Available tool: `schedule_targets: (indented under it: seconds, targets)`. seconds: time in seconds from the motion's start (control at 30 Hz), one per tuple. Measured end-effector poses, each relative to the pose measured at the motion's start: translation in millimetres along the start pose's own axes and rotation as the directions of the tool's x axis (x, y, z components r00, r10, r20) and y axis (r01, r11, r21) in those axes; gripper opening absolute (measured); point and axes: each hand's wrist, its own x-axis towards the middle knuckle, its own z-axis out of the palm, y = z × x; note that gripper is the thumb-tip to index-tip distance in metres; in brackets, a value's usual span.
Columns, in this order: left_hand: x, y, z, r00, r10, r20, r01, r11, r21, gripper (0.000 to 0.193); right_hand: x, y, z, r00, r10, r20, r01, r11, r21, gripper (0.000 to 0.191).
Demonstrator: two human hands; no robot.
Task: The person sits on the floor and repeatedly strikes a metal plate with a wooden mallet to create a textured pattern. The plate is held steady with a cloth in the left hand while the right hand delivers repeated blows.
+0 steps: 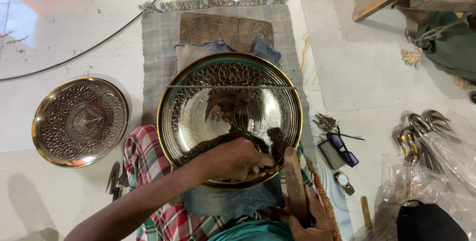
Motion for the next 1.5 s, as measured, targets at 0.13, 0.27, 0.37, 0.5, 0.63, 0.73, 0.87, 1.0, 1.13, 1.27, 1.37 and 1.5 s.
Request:
schedule_targets:
  seconds: [0.13, 0.27, 0.37, 0.5, 0.63, 0.73, 0.87, 1.0, 1.13, 1.27, 1.37, 1.5]
  targets:
    - [4.5, -2.7, -2.6, 0.996, 0.011, 0.087, -0.015, 0.999, 0.052, 0.043, -1.9, 6.9, -3.6, 0.999, -0.034, -0.021, 0.033, 0.997, -0.068, 0.078]
    - [8.9, -3.8, -1.3, 0.988, -0.026, 0.155, 0.016, 0.998, 0.068, 0.04, -3.7, 17.1, -7.8, 0.983, -0.181, -0.023, 0.18, 0.983, -0.045, 0.071]
    - [7.7, -5.7, -0.2, 0.989, 0.025, 0.148, -0.039, 0.995, 0.095, 0.044, -3.7, 19.8, -8.8, 0.938, -0.341, -0.063, 0.314, 0.912, -0.263, 0.073]
    - [2.9, -5.3, 5.8, 0.998, -0.009, 0.054, 0.002, 0.992, 0.123, 0.045, 3.7, 11.4, -9.8, 0.847, -0.521, -0.102, 0.524, 0.852, -0.003, 0.069]
    - [-6.2, 0.8, 14.1, 0.99, -0.114, -0.085, 0.125, 0.982, 0.138, 0.047, 22.7, -17.2, -15.1, 0.902, -0.433, -0.001, 0.418, 0.871, -0.259, 0.071]
    - [-14.0, 6.1, 18.7, 0.969, -0.119, -0.216, 0.148, 0.981, 0.126, 0.043, 36.5, -45.5, -19.6, 0.972, -0.232, 0.026, 0.233, 0.961, -0.145, 0.073]
    - [-21.6, 12.2, 28.6, 0.929, -0.214, -0.302, 0.255, 0.962, 0.101, 0.052, 54.2, -85.5, -21.8, 0.945, -0.287, 0.157, 0.292, 0.956, -0.007, 0.075]
    - [-25.6, 11.6, 39.7, 0.865, -0.384, -0.322, 0.435, 0.895, 0.099, 0.051, 72.5, -120.1, -19.5, 0.945, 0.038, 0.324, 0.185, 0.755, -0.629, 0.08]
    - [-33.5, 16.1, 56.2, 0.754, -0.416, -0.508, 0.487, 0.873, 0.007, 0.058, 79.5, -131.6, -20.1, 0.849, -0.39, 0.356, 0.43, 0.902, -0.037, 0.073]
    - [-31.8, 28.2, 76.2, 0.417, -0.377, -0.827, 0.372, 0.901, -0.223, 0.038, 70.6, -110.4, -18.3, 0.944, -0.215, 0.25, 0.278, 0.928, -0.249, 0.076]
    - [-24.7, 41.1, 89.8, 0.17, -0.464, -0.87, 0.082, 0.886, -0.456, 0.026, 61.1, -86.4, -8.2, 0.973, -0.175, 0.151, 0.164, 0.983, 0.08, 0.073]
    - [-15.6, 47.5, 89.5, 0.141, -0.563, -0.814, 0.319, 0.804, -0.501, 0.03, 59.1, -78.8, 6.9, 0.979, -0.089, 0.185, 0.053, 0.981, 0.188, 0.072]
